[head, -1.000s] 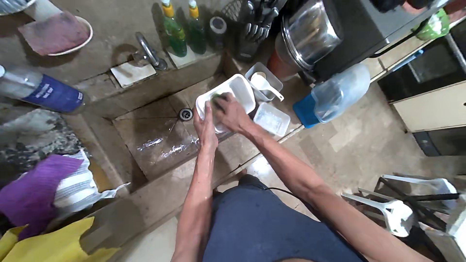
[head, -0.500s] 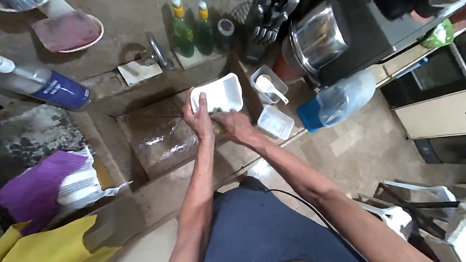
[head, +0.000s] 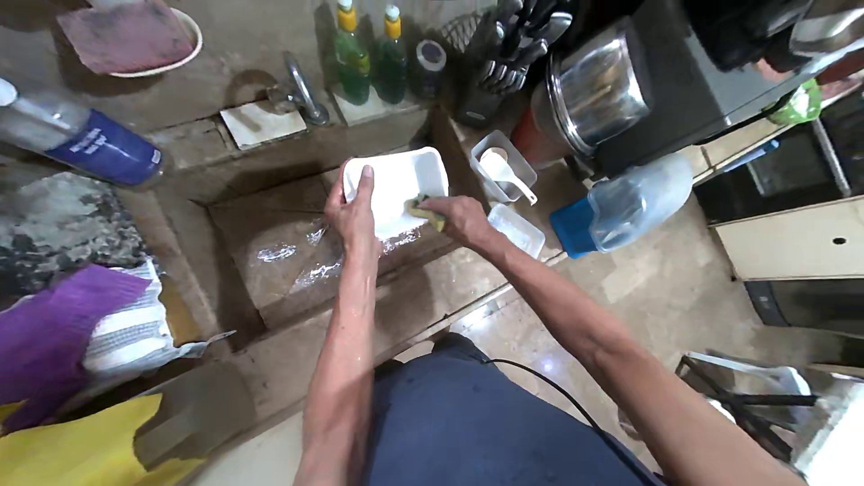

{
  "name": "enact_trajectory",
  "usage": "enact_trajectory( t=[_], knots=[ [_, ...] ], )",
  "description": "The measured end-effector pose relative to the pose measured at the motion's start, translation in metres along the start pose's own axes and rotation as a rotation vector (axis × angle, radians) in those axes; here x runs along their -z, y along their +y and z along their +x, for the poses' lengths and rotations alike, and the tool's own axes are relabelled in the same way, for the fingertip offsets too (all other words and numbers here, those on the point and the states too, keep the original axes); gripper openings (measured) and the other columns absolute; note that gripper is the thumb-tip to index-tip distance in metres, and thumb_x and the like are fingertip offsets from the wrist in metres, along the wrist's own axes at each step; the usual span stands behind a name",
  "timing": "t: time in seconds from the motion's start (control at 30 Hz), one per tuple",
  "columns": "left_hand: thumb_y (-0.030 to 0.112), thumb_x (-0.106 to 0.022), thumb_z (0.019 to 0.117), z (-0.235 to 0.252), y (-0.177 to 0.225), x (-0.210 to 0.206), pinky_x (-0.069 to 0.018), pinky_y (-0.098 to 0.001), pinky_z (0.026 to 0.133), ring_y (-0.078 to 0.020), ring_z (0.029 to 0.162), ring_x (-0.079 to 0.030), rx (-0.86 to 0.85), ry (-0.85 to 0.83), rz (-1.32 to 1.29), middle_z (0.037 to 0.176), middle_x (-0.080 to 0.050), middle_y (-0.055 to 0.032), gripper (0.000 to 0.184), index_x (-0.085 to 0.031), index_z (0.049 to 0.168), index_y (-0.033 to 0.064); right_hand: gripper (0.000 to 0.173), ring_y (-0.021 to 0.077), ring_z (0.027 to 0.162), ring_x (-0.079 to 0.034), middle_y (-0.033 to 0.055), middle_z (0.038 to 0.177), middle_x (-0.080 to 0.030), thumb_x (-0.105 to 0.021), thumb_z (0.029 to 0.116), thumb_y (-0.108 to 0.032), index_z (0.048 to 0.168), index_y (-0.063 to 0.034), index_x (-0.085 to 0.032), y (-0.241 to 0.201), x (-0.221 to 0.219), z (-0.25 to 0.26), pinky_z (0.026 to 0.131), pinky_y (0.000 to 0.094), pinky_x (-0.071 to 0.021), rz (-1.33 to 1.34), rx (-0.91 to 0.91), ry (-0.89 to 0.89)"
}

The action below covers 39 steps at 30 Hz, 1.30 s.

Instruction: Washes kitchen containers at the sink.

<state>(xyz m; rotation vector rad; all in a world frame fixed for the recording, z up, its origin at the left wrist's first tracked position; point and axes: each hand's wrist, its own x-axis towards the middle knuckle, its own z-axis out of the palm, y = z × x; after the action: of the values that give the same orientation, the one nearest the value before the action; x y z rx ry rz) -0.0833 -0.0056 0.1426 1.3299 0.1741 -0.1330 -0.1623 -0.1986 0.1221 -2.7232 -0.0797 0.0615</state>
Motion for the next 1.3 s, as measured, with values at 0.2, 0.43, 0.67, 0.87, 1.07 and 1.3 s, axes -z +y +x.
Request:
enact_trajectory(
  t=[0.2,0.43,0.67,0.87,1.07,1.3],
  knots=[
    [0.010,-0.079,0.0862,-0.010,0.003,-0.010,-0.0615,-0.0496,0.088,-0.0294,0.120,-0.063,0.080,-0.090,-0.131,0.147,-0.050,-0.0165,0.099,-0.016,0.163,0.0178,0.041,0.0290,0.086,-0.075,0.0106,0.103,-0.077,-0.071,0.0863,-0.003,0.126,-0.0124,-0.073,-0.046,-0.019,0.008,0.073,0.0539,-0.0606,0.206,-0.028,0.372],
    [0.027,-0.039,0.1089,0.012,-0.030,-0.015,-0.0470,-0.0522,0.106,-0.0341,0.123,-0.061,0.220,0.113,0.603,0.130,-0.063,-0.0257,0.047,-0.051,0.141,-0.0047,0.042,0.0308,0.095,-0.074,0.0045,0.131,-0.070,-0.066,0.0924,-0.006,0.132,-0.0201,-0.069,-0.053,-0.029,0.011,0.074,0.0555,-0.0593,0.021,0.071,-0.031],
    [0.021,-0.039,0.1075,0.014,-0.030,-0.014,-0.0430,-0.0506,0.112,-0.0335,0.133,-0.054,0.233,0.145,0.619,0.141,-0.057,-0.0238,0.048,-0.044,0.150,-0.0006,0.052,0.0348,0.092,-0.073,0.0046,0.151,-0.055,-0.072,0.0868,-0.006,0.136,-0.0194,-0.064,-0.057,-0.037,0.016,0.068,0.0577,-0.0593,-0.018,-0.011,-0.148],
    [0.023,-0.040,0.1064,0.027,-0.029,-0.001,-0.0449,-0.0557,0.108,-0.0363,0.130,-0.056,0.276,0.010,0.718,0.138,-0.058,-0.0252,0.049,-0.043,0.150,0.0012,0.057,0.0319,0.108,-0.071,-0.0024,0.150,-0.057,-0.071,0.0864,-0.003,0.137,-0.0283,-0.065,-0.014,-0.031,0.025,0.076,0.0577,-0.0592,-0.088,0.012,-0.130],
    [0.031,-0.079,0.0873,0.013,-0.039,0.026,-0.0574,-0.0429,0.091,-0.0215,0.109,-0.066,0.170,-0.185,0.215,0.125,-0.066,-0.0132,0.064,-0.054,0.142,0.0084,0.046,0.0286,0.092,-0.074,0.0133,0.109,-0.075,-0.075,0.0888,-0.009,0.134,-0.0107,-0.066,-0.054,-0.052,0.023,0.083,0.0525,-0.0604,0.366,-0.070,0.024],
    [0.030,-0.077,0.0906,0.000,-0.066,0.039,-0.0595,-0.0470,0.091,-0.0253,0.108,-0.068,0.340,0.027,-0.270,0.123,-0.067,-0.0136,0.065,-0.048,0.145,0.0085,0.043,0.0293,0.096,-0.073,0.0023,0.132,-0.069,-0.069,0.0905,-0.009,0.132,-0.0198,-0.068,-0.061,-0.062,0.022,0.074,0.0562,-0.0597,0.146,0.107,-0.084]
  ],
)
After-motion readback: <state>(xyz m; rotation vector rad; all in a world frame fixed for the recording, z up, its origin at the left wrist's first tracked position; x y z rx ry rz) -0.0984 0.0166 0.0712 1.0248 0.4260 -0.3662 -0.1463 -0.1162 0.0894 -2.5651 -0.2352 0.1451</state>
